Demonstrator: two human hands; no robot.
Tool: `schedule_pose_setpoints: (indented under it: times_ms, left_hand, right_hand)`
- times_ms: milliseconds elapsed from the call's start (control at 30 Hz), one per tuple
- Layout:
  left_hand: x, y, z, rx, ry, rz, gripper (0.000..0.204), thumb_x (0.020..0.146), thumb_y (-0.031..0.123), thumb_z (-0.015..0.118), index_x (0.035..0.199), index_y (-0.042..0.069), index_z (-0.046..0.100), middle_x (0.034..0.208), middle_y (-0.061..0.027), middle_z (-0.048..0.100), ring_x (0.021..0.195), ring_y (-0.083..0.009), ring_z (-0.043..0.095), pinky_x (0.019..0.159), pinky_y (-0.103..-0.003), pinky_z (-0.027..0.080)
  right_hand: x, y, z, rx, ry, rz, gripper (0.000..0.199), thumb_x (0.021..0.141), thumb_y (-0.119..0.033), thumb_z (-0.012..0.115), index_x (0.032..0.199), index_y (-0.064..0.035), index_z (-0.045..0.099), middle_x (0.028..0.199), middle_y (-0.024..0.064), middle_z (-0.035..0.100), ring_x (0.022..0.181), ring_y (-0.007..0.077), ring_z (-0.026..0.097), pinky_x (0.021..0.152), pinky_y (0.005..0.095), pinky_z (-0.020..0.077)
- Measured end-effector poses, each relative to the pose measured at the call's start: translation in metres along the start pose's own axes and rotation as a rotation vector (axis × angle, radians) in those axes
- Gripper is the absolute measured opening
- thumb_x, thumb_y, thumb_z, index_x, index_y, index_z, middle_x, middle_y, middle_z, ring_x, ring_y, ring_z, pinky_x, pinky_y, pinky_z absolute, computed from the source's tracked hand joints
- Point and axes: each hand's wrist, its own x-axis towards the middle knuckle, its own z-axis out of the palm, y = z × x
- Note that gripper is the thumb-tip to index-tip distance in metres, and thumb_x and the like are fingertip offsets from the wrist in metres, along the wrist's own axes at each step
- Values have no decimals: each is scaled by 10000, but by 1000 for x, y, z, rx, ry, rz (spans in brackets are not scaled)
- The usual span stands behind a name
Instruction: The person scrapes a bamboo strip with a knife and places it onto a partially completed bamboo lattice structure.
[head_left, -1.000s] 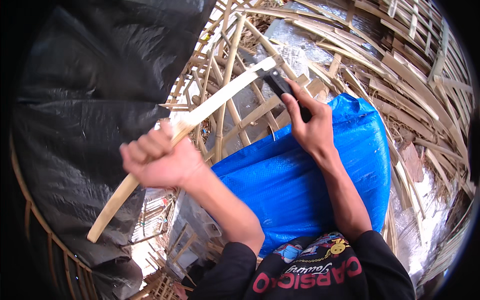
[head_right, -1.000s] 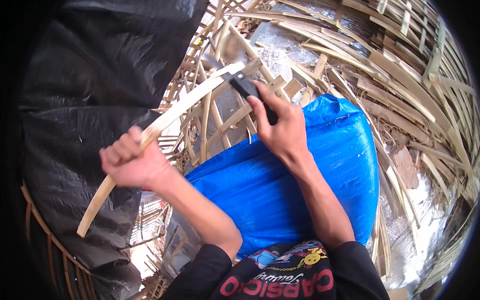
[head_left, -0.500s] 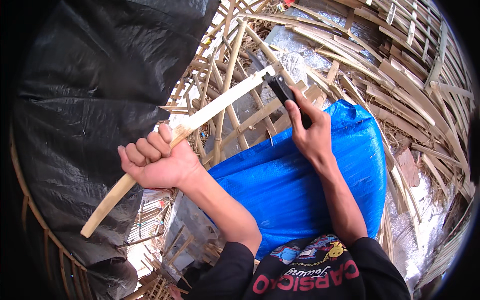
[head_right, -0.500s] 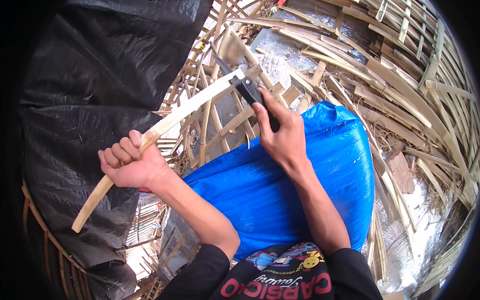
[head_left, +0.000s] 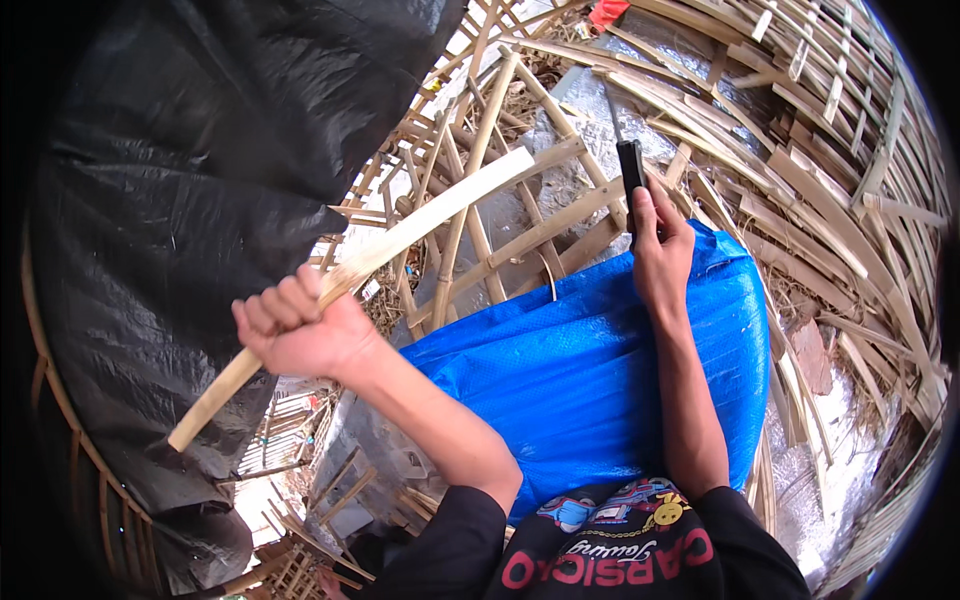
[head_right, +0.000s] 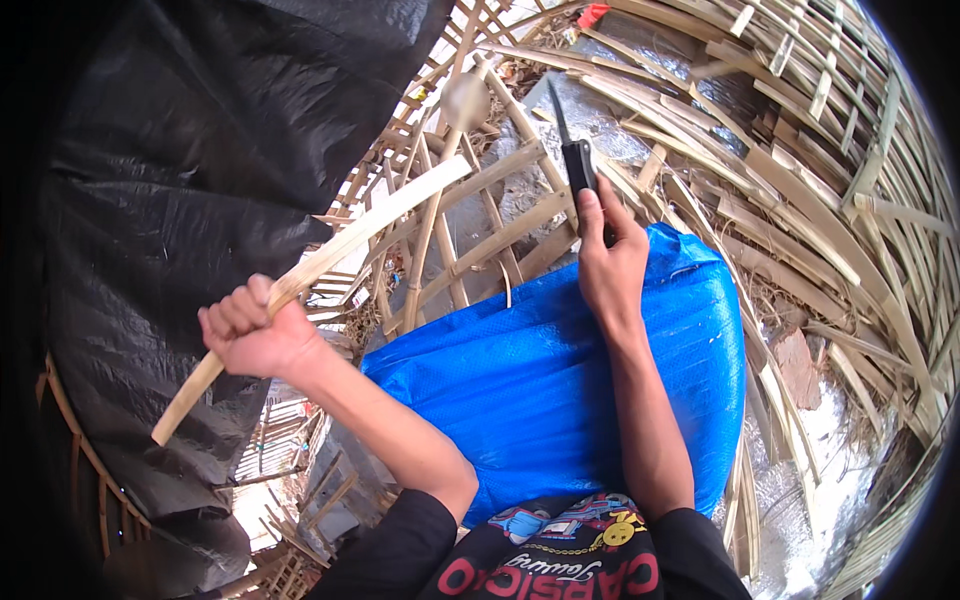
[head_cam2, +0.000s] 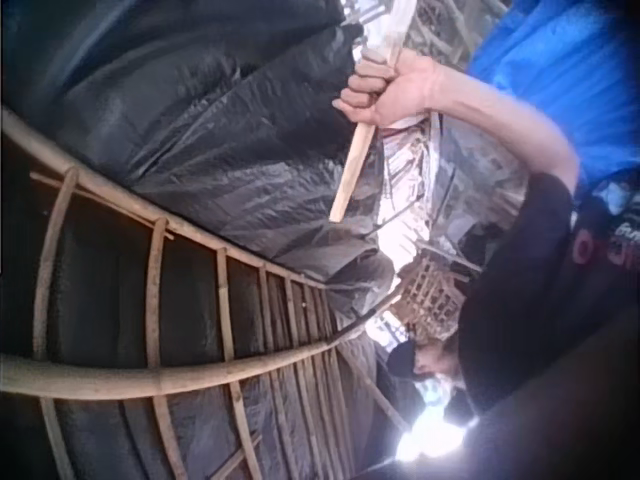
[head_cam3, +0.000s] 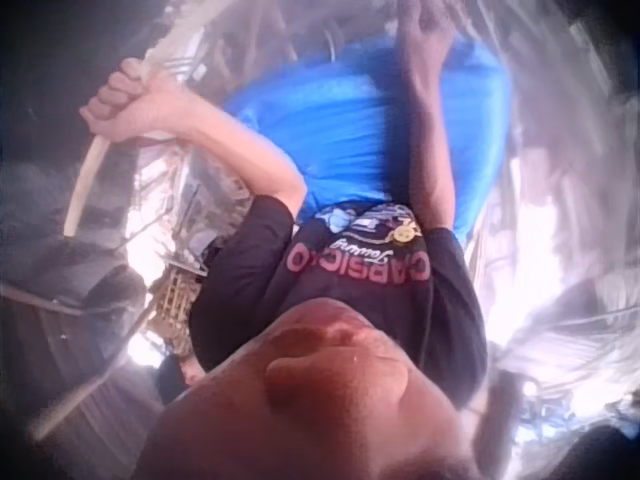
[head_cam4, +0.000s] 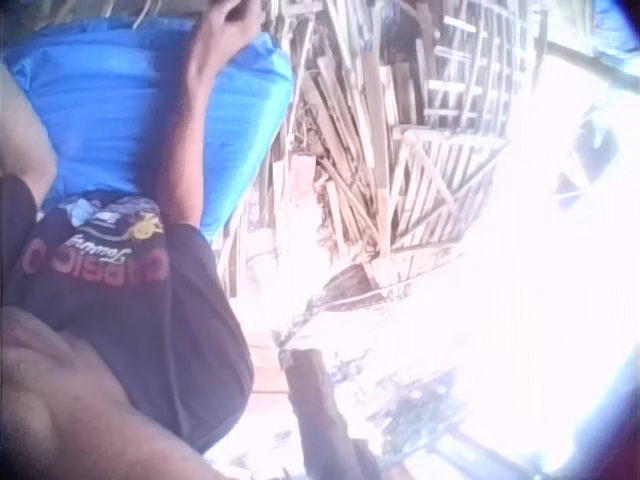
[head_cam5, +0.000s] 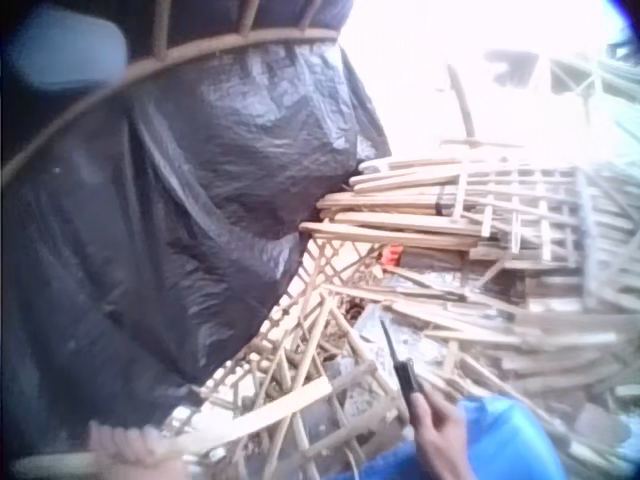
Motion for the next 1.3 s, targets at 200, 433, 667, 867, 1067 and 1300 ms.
schedule_pose_setpoints:
  times_ms: [200,433,667,867,1067,1300]
  left_hand:
    - [2,-15,-18,-186,21,-255,452,1008,226,368,588,198,203,482,51,152,424,-98,125,501,-292,210]
    - [-2,-35,8,-333,162,-504,485,984,383,496,602,185,271,499,59,185,411,-85,162,482,-282,213]
    - [-9,-52,-15,-682,43,-635,552,901,624,526,836,77,499,795,-65,503,808,-229,475,773,-377,379]
    - [-22,-65,-3,-680,246,-740,848,822,828,393,1117,44,526,1229,-184,556,1132,-319,510,906,-481,409]
    - [-29,-80,-9,-746,125,-753,928,800,880,336,1180,54,525,1381,-234,494,1302,-357,448,1020,-534,383]
    - [-28,-81,-8,-732,158,-804,691,925,699,344,1133,75,557,1320,-241,557,1256,-359,512,972,-535,425]
  right_hand:
    - [6,10,-7,265,-138,374,375,999,-412,546,1051,-50,629,685,-26,499,515,60,459,421,219,325]
    - [17,-12,-53,642,-100,340,337,944,-325,643,1149,-71,559,885,30,540,615,89,474,554,226,380]
    - [24,-14,-91,566,-163,208,230,944,-264,649,1070,-98,552,905,3,558,617,75,505,508,221,378]
    - [42,8,-105,794,-308,262,225,994,-257,561,1094,-61,513,876,56,557,563,85,444,491,211,379]
    - [44,8,-104,791,-420,274,311,1015,-346,488,1108,-49,493,907,81,530,609,108,433,514,220,372]
    - [45,7,-109,918,-324,364,479,978,-440,538,1160,0,488,914,119,520,650,137,448,542,233,392]
